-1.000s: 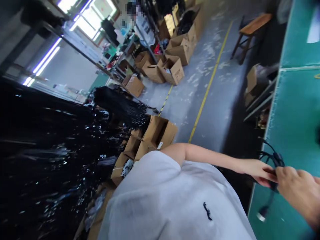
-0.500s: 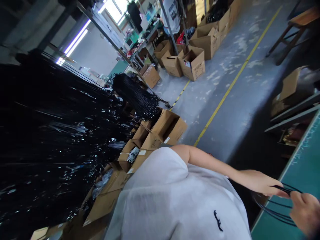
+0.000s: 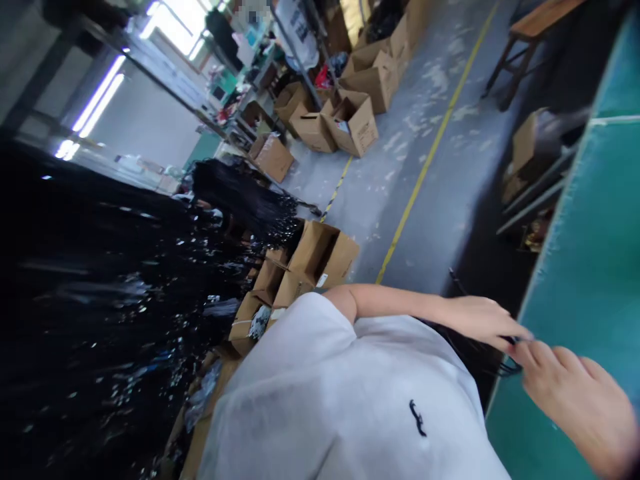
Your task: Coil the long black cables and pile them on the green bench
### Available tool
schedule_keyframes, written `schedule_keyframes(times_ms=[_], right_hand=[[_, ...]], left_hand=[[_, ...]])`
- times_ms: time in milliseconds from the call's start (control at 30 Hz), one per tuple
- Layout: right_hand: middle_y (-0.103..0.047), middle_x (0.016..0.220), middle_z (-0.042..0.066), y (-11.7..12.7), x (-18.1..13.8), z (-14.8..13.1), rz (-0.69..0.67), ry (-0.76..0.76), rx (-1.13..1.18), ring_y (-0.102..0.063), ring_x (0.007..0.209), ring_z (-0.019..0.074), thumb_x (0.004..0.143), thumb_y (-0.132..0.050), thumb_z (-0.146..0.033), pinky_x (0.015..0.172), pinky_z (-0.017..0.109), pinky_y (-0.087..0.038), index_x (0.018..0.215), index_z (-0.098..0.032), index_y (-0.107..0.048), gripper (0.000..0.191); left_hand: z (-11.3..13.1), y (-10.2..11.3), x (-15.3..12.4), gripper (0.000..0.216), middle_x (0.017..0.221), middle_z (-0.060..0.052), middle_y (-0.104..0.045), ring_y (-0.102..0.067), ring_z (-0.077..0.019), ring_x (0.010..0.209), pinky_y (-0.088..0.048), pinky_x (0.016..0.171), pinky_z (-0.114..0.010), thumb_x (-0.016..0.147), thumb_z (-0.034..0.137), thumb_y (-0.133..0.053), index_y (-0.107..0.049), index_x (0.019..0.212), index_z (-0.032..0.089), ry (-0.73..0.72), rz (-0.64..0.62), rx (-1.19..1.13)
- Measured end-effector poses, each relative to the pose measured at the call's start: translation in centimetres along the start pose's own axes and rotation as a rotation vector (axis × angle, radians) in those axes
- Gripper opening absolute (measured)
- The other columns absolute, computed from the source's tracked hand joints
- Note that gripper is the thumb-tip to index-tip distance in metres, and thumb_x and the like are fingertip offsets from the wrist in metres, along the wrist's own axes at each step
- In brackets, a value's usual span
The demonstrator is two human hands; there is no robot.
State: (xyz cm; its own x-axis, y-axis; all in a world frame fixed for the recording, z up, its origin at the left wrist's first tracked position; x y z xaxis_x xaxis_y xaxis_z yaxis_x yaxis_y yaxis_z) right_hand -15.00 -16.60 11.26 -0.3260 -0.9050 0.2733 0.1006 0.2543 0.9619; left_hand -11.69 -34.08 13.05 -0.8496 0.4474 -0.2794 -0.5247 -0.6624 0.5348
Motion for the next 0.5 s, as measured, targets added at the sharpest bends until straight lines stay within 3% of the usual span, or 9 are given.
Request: schedule_keyframes(times_ms=[67, 100, 167, 233, 300, 400, 500], right_hand=[[-0.051, 0.063, 0.006, 1.4, 1.1, -1.7, -0.138, 0.096, -0.021, -0.049, 0.06, 0.0204, 0.084, -0.05, -0.011, 0.059, 0.036, -0.027, 0.07, -0.024, -0.058, 0.021], [-0.053, 0.064, 0.007, 1.9, 1.8, -2.4, -0.226, 0.061, -0.03, -0.051, 0.062, 0.0208, 0.082, -0.051, -0.009, 0.06, 0.036, -0.027, 0.072, -0.022, -0.06, 0.019], [-0.059, 0.07, 0.009, 2.5, 3.1, -3.3, -0.411, -0.142, -0.004, -0.055, 0.069, 0.0225, 0.083, -0.05, -0.009, 0.062, 0.034, -0.027, 0.077, -0.018, -0.062, 0.016], [-0.064, 0.08, 0.013, 2.6, 4.3, -4.1, -0.496, -0.345, 0.056, -0.057, 0.076, 0.0237, 0.087, -0.048, -0.012, 0.063, 0.033, -0.025, 0.086, -0.013, -0.065, 0.017], [-0.066, 0.086, 0.015, 2.4, 5.2, -4.9, -0.491, -0.549, 0.102, -0.058, 0.079, 0.0239, 0.091, -0.043, -0.014, 0.062, 0.032, -0.023, 0.091, -0.012, -0.065, 0.023], [-0.068, 0.089, 0.014, 2.2, 5.4, -6.2, -0.4, -0.853, 0.163, -0.058, 0.077, 0.0216, 0.097, -0.037, -0.02, 0.06, 0.031, -0.021, 0.093, -0.013, -0.065, 0.029], [-0.07, 0.084, 0.012, 2.0, 4.4, -7.5, -0.339, -1.073, 0.263, -0.059, 0.073, 0.0192, 0.1, -0.038, -0.029, 0.059, 0.03, -0.022, 0.09, -0.016, -0.066, 0.033]], left_hand=[[-0.6, -0.9, 0.3, 0.024, 0.084, -0.006, -0.074, -0.069, -0.0255, 0.091, -0.053, 0.089, -0.037, 0.09, 0.04, -0.059, -0.074, 0.089, 0.02, 0.107, -0.194, -0.083], [-0.7, -1.5, 0.3, 0.022, 0.076, -0.004, -0.071, -0.069, -0.0248, 0.084, -0.052, 0.087, -0.037, 0.09, 0.038, -0.058, -0.072, 0.084, 0.021, 0.168, -0.185, -0.12], [-1.1, -2.6, -0.2, 0.011, 0.079, -0.004, -0.071, -0.067, -0.0245, 0.087, -0.05, 0.09, -0.038, 0.085, 0.03, -0.063, -0.069, 0.084, 0.021, 0.27, 0.016, -0.212], [-1.6, -3.5, -0.9, 0.012, 0.094, -0.006, -0.073, -0.065, -0.0245, 0.098, -0.047, 0.097, -0.039, 0.079, 0.018, -0.065, -0.069, 0.09, 0.019, 0.331, 0.228, -0.417], [-2.1, -4.4, -1.5, 0.026, 0.105, -0.006, -0.073, -0.064, -0.0229, 0.107, -0.044, 0.103, -0.038, 0.074, 0.009, -0.062, -0.068, 0.098, 0.018, 0.353, 0.33, -0.754], [-2.5, -5.2, -2.0, 0.034, 0.104, -0.003, -0.073, -0.062, -0.0182, 0.111, -0.039, 0.108, -0.034, 0.072, 0.004, -0.059, -0.069, 0.101, 0.017, 0.387, 0.401, -1.184], [-2.6, -5.4, -2.5, 0.014, 0.093, -0.001, -0.072, -0.062, -0.0147, 0.101, -0.039, 0.103, -0.029, 0.081, 0.011, -0.061, -0.071, 0.089, 0.016, 0.451, 0.479, -1.261]])
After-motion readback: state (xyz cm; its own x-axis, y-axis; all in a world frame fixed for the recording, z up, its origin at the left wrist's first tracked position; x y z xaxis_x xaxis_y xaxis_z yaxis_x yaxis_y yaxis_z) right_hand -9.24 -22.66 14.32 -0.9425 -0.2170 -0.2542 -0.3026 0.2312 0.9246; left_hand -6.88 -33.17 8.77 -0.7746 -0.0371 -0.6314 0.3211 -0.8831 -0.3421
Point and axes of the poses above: each hand's wrist, its own x-axis towards the middle knuckle, its own y-axis out of the back of the hand, z = x × y, the point moved 3 cm from there along x, towards the middle knuckle
